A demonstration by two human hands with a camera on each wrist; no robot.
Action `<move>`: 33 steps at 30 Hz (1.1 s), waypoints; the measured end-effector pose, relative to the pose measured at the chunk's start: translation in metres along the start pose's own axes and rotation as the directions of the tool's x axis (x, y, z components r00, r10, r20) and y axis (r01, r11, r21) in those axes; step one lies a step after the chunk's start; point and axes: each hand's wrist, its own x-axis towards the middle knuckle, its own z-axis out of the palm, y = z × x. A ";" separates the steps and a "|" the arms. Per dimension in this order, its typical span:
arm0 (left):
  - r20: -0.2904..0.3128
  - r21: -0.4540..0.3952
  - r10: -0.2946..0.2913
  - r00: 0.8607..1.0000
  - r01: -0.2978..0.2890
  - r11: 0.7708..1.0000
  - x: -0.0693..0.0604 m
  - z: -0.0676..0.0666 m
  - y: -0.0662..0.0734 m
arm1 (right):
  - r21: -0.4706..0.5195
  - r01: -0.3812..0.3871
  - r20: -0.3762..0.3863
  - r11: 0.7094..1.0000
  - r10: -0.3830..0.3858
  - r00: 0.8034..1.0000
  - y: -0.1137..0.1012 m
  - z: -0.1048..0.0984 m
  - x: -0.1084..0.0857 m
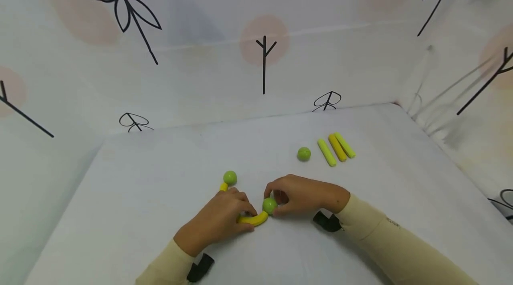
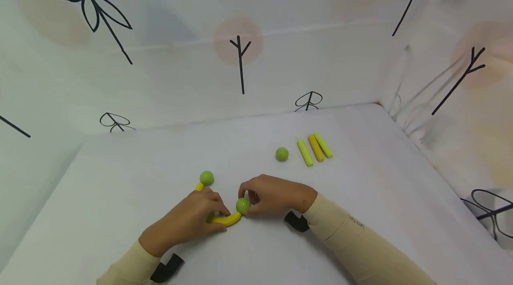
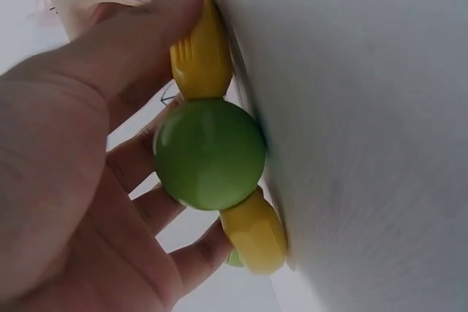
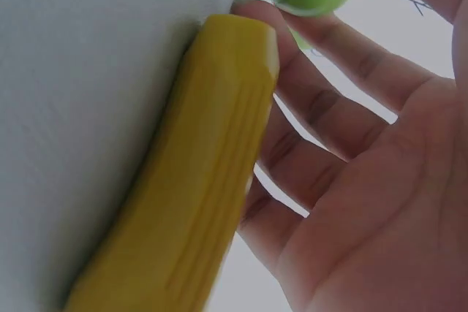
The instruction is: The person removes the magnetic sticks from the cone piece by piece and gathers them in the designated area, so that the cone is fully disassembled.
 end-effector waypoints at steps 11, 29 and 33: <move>-0.034 -0.047 -0.032 0.999 0.030 0.998 0.002 -0.003 -0.002 | 0.012 0.004 -0.014 1.000 -0.003 1.000 0.000 -0.002 0.004; -0.031 -0.097 -0.043 0.999 0.040 0.994 0.004 0.003 -0.005 | 0.033 -0.041 -0.051 0.999 0.043 0.998 0.012 -0.009 0.004; -0.025 -0.091 -0.049 0.998 0.047 0.995 0.004 0.002 -0.005 | 0.002 -0.066 -0.175 0.998 0.065 0.982 0.014 -0.011 0.007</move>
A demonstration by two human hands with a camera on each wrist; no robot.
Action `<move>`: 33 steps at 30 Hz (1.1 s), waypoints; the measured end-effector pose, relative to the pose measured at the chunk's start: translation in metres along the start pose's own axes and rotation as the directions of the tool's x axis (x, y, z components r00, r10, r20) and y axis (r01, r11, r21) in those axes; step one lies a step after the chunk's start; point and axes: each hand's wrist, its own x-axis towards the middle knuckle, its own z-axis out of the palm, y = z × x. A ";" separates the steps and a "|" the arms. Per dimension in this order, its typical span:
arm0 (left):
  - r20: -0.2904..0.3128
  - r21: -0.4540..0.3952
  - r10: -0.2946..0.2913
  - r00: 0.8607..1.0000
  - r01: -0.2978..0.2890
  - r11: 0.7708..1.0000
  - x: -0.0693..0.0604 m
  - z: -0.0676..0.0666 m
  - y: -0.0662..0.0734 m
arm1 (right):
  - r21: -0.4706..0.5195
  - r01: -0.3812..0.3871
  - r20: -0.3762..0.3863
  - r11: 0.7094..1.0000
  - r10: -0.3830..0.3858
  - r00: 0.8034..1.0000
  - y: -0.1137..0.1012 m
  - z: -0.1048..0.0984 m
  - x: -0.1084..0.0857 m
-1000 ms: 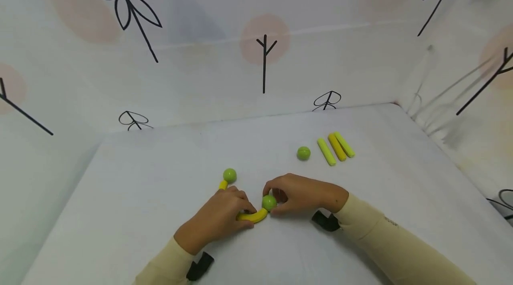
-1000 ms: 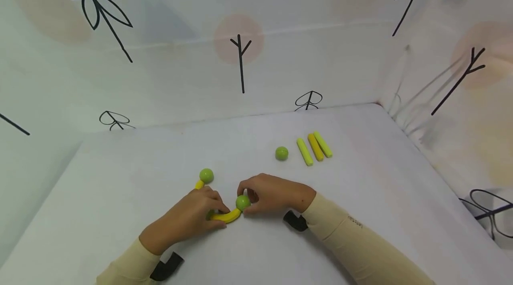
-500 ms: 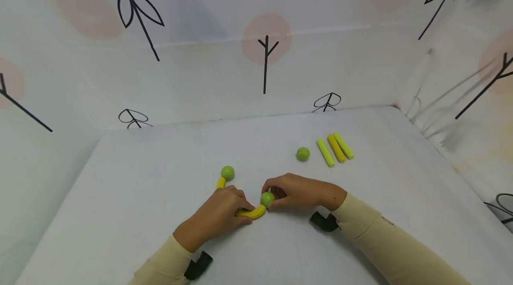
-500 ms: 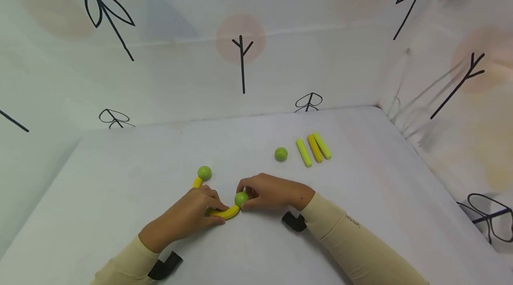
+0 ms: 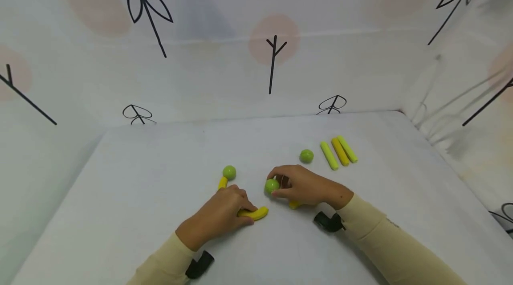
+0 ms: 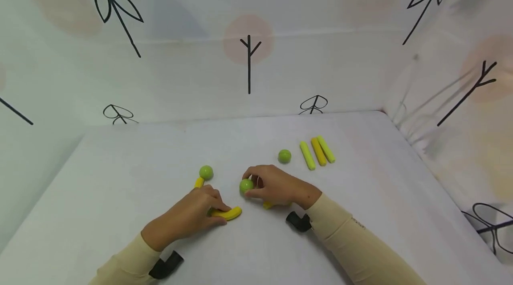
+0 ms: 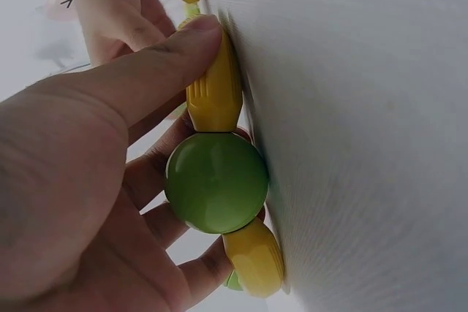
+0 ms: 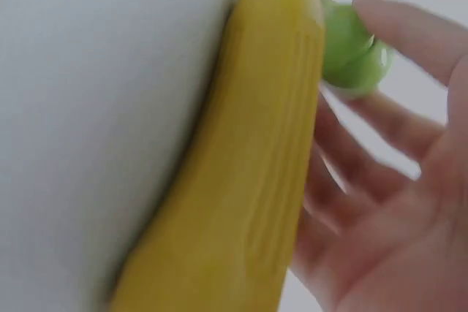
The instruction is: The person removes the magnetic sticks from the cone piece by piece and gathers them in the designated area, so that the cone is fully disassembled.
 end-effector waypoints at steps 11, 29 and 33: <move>-0.012 -0.009 0.001 1.000 -0.001 1.000 -0.004 -0.002 0.002 | -0.274 -0.200 -0.375 0.941 0.087 0.923 0.009 -0.011 0.000; -0.017 0.012 -0.018 1.000 0.019 1.000 -0.005 0.000 0.001 | -0.337 -0.256 -0.329 0.906 0.142 0.934 0.012 -0.014 0.002; -0.008 0.038 0.005 1.000 -0.004 0.999 -0.002 0.002 0.002 | -0.346 -0.259 -0.335 0.902 0.139 0.932 0.011 -0.017 -0.003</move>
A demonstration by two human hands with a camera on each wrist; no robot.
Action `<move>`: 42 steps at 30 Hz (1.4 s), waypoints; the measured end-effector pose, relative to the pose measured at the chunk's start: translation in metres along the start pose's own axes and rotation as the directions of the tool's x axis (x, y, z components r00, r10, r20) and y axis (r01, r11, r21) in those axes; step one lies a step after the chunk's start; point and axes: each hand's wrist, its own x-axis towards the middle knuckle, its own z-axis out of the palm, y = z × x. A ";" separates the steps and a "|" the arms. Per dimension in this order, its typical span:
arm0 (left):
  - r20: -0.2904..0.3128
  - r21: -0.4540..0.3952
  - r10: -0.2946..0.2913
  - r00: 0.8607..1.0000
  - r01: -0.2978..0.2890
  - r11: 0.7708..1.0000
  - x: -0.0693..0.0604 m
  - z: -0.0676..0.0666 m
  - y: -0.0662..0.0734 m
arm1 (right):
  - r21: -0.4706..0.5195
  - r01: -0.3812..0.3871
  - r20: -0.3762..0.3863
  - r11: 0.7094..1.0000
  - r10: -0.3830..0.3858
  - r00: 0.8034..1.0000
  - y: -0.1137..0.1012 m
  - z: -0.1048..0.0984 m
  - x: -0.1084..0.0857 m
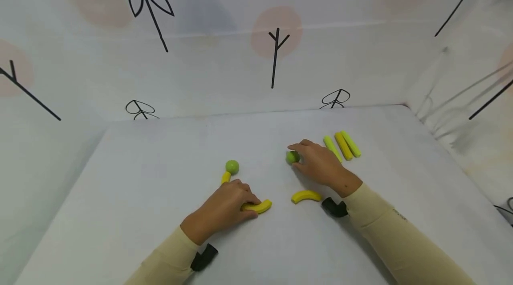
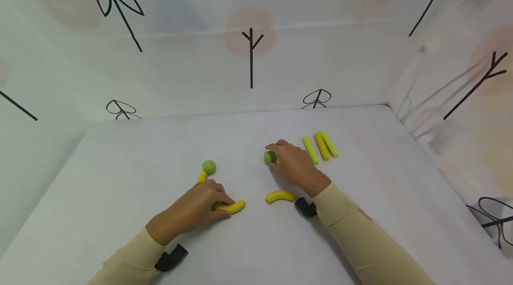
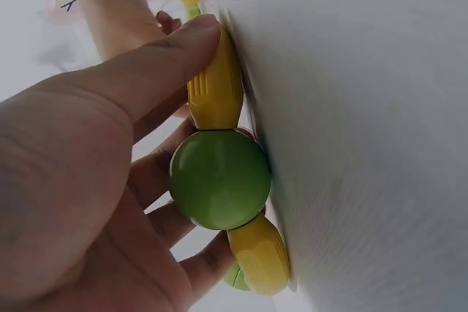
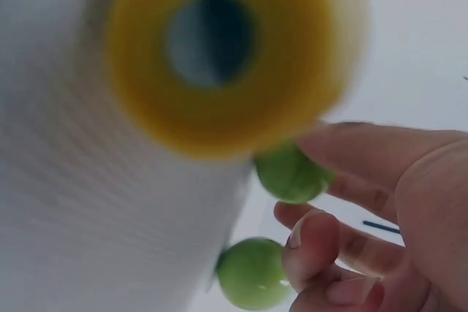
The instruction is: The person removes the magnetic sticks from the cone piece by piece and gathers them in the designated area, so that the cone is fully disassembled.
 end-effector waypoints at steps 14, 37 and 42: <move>0.019 0.135 -0.152 0.988 0.148 0.980 -0.012 -0.036 -0.007 | 0.039 0.166 -0.135 0.985 -0.160 0.978 -0.054 -0.010 -0.034; 0.067 -0.018 -0.129 0.989 0.130 0.991 -0.011 -0.021 -0.012 | 0.173 0.312 0.220 0.934 -0.346 0.912 -0.084 0.026 -0.046; 0.068 -0.035 -0.109 0.992 0.112 0.993 -0.010 -0.021 -0.010 | 0.171 0.315 0.229 0.933 -0.349 0.909 -0.081 0.028 -0.047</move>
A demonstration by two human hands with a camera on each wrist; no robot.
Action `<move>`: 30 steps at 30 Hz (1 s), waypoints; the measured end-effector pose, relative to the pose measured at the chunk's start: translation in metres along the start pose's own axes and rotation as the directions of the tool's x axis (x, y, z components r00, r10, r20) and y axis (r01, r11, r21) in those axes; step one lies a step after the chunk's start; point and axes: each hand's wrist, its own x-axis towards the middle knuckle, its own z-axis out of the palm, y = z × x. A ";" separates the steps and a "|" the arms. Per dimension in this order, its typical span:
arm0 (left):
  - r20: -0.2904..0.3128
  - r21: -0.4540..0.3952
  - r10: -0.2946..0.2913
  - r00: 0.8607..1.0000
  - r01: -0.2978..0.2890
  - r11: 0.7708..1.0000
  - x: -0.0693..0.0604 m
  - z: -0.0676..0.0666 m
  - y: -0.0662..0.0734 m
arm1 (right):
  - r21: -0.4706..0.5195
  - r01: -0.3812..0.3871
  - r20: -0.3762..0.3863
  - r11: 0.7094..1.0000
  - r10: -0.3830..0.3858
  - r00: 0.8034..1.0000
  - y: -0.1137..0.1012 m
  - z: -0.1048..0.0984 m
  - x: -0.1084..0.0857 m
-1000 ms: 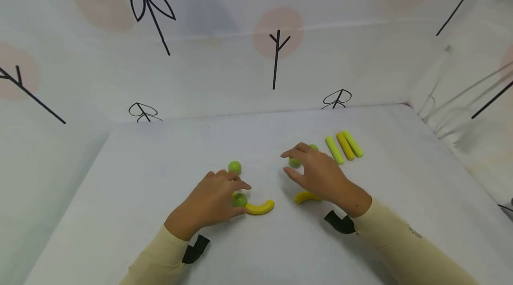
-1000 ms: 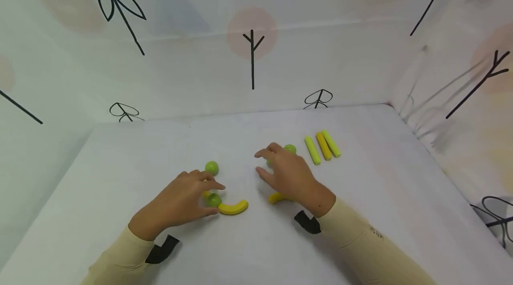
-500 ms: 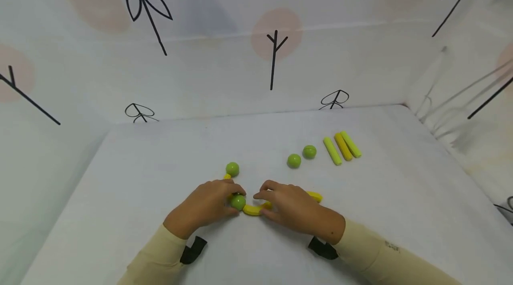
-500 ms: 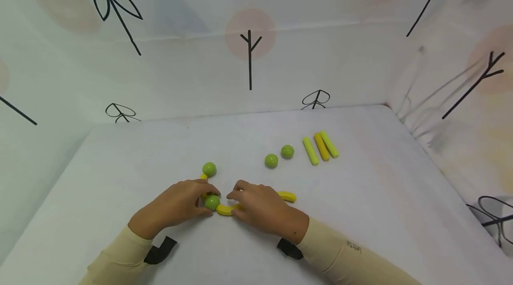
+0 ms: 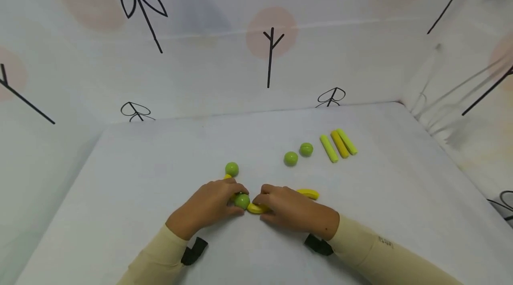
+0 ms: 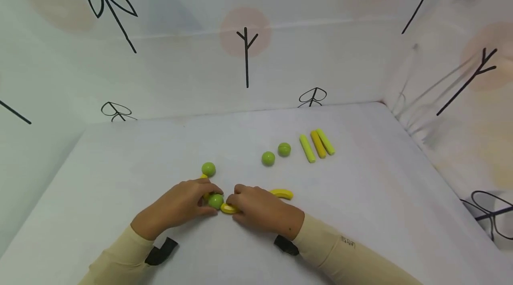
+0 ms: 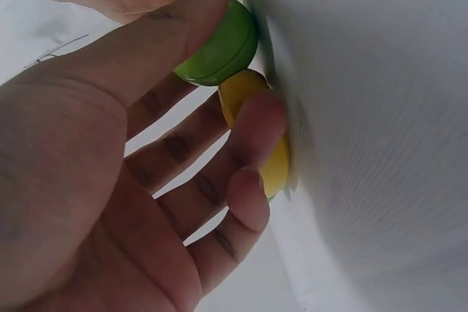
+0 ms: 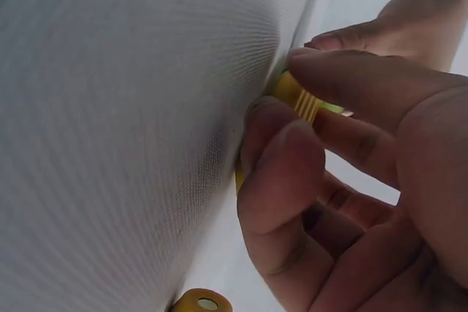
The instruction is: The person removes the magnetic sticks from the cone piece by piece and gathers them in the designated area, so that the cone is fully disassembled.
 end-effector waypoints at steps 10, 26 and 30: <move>0.020 -0.095 0.019 1.000 -0.017 0.995 0.006 0.003 -0.006 | -0.003 -0.041 0.006 0.999 0.041 0.999 0.001 0.001 -0.001; 0.006 -0.111 0.038 0.999 -0.037 0.993 0.007 0.002 -0.006 | -0.008 0.011 0.011 1.000 -0.011 1.000 0.007 -0.012 -0.006; 0.022 -0.105 0.015 1.000 -0.013 0.994 0.007 0.002 -0.006 | 0.023 -0.028 0.009 0.999 0.028 1.000 0.009 -0.020 -0.007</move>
